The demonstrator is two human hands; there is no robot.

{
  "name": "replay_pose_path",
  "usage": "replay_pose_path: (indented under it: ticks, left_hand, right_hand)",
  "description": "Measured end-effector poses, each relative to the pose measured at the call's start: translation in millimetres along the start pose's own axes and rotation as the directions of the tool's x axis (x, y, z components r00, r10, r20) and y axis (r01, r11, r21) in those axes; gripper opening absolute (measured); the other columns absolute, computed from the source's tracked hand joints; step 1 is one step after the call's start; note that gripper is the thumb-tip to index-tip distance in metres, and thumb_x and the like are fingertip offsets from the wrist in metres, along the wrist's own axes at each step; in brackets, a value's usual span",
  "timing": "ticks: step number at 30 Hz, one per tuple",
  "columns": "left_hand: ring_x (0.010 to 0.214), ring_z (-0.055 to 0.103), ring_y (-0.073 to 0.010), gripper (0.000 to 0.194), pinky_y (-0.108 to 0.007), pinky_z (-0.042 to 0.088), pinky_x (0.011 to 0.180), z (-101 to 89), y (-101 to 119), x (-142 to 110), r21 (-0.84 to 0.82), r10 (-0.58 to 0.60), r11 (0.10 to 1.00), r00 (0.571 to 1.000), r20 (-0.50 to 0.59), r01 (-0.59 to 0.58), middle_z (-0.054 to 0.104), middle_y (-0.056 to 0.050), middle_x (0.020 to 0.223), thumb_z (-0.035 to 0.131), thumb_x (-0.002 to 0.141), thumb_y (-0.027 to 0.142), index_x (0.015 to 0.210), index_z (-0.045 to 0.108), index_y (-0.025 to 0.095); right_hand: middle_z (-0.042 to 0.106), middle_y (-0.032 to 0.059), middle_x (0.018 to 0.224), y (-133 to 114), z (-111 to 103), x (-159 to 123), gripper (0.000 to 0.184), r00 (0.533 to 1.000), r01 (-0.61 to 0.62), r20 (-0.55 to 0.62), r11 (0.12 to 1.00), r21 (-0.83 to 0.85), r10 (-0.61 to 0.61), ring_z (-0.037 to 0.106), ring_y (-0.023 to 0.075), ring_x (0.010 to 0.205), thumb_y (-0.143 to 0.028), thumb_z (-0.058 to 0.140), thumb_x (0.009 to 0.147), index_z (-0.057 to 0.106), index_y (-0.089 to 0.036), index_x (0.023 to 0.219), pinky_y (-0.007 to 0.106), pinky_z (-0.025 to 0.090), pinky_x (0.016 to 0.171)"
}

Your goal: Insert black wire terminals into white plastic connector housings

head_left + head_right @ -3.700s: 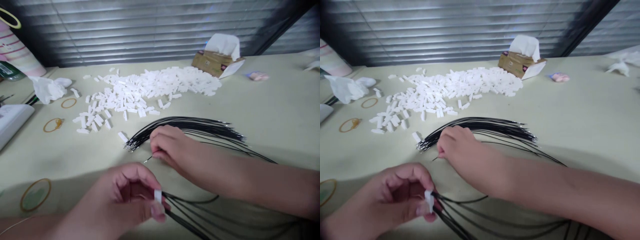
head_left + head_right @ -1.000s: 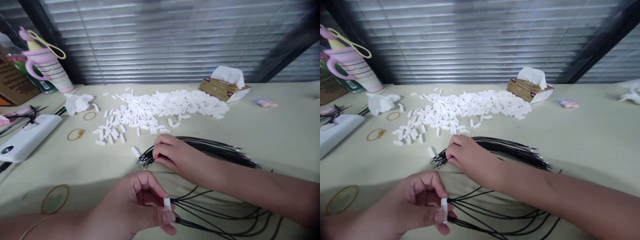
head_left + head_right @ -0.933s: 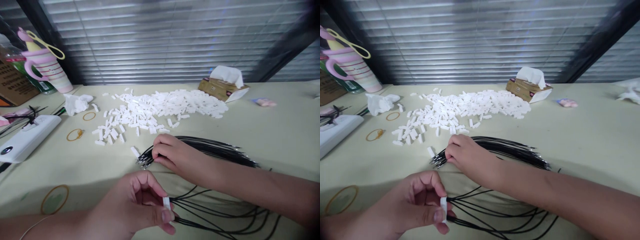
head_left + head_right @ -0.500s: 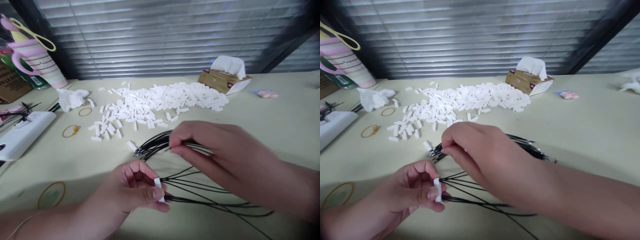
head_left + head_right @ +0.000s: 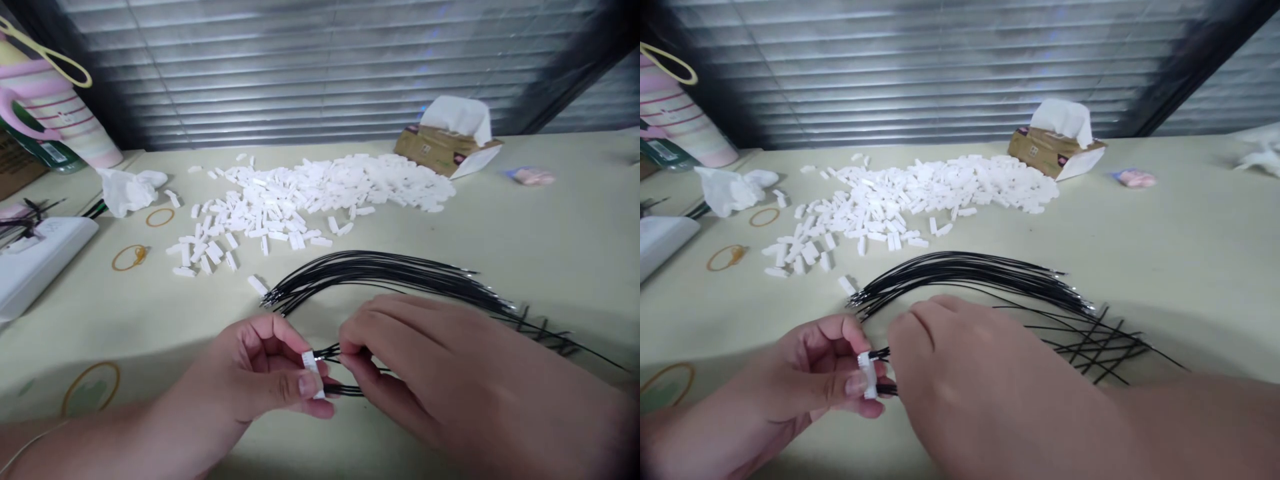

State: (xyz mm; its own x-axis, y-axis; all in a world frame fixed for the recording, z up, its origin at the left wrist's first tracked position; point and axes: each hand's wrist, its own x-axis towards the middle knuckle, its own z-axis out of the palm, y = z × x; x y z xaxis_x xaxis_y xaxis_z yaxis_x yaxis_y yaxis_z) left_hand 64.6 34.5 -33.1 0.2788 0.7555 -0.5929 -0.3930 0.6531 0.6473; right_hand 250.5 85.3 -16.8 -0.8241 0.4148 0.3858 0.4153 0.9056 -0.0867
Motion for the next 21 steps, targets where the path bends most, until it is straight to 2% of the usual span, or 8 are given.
replay_pose_path:
  ticks: [8, 14, 17, 19, 21]
  left_hand:
    - [0.065, 0.066, -0.0111, 0.021, -0.024, 0.058, 0.065, -2.7, -3.4, 2.5, -0.049, 0.002, 0.999, 1.000, 0.025, -0.001, 0.070, 0.000, 0.067, 0.085, 0.061, 0.013, 0.070, 0.066, 0.013]
    - [0.062, 0.067, -0.0123, 0.020, -0.026, 0.060, 0.064, -5.3, -8.5, 2.8, -0.077, 0.006, 0.997, 0.999, 0.039, -0.003, 0.071, 0.000, 0.063, 0.084, 0.061, 0.010, 0.068, 0.066, 0.012]
    - [0.062, 0.066, -0.0113, 0.021, -0.026, 0.059, 0.064, -5.8, -9.3, 1.0, -0.057, 0.009, 0.998, 0.998, 0.065, -0.005, 0.070, 0.000, 0.064, 0.084, 0.063, 0.012, 0.069, 0.064, 0.012]
    - [0.065, 0.066, -0.0110, 0.020, -0.026, 0.057, 0.067, -5.0, -8.8, 0.0, -0.009, -0.008, 1.000, 0.994, 0.109, 0.009, 0.070, 0.000, 0.068, 0.081, 0.066, 0.012, 0.072, 0.062, 0.013]
    - [0.067, 0.066, -0.0103, 0.021, -0.023, 0.053, 0.068, -3.2, -8.0, -0.5, 0.065, -0.051, 0.997, 0.988, 0.145, 0.042, 0.069, 0.001, 0.070, 0.078, 0.068, 0.012, 0.072, 0.058, 0.014]
  right_hand:
    - [0.051, -0.0025, 0.056, -5.4, 3.2, 0.2, 0.026, 1.000, -0.020, -0.001, 0.997, 0.069, 0.020, 0.044, 0.0115, 0.048, -0.003, 0.043, 0.079, 0.051, -0.020, 0.062, 0.028, 0.033, 0.046]
    - [0.053, -0.0016, 0.058, -14.4, 8.4, -3.2, 0.027, 0.999, 0.048, 0.000, 0.999, -0.003, -0.048, 0.046, 0.0136, 0.052, 0.004, 0.040, 0.070, 0.053, -0.019, 0.062, 0.029, 0.037, 0.049]
    - [0.055, -0.0033, 0.059, -5.9, 1.5, 2.3, 0.022, 0.996, -0.034, 0.085, 0.981, 0.190, 0.018, 0.047, 0.0106, 0.050, -0.001, 0.048, 0.073, 0.054, -0.019, 0.063, 0.025, 0.036, 0.044]
    - [0.058, -0.0044, 0.065, 7.4, -3.0, 10.9, 0.016, 0.979, -0.141, 0.193, 0.916, 0.375, 0.071, 0.050, 0.0074, 0.054, -0.006, 0.055, 0.078, 0.056, -0.019, 0.068, 0.020, 0.038, 0.046]
    - [0.060, -0.0046, 0.073, 23.3, -2.0, 21.4, 0.014, 0.962, -0.227, 0.248, 0.839, 0.495, 0.114, 0.054, 0.0059, 0.063, -0.009, 0.056, 0.080, 0.057, -0.019, 0.071, 0.016, 0.041, 0.054]
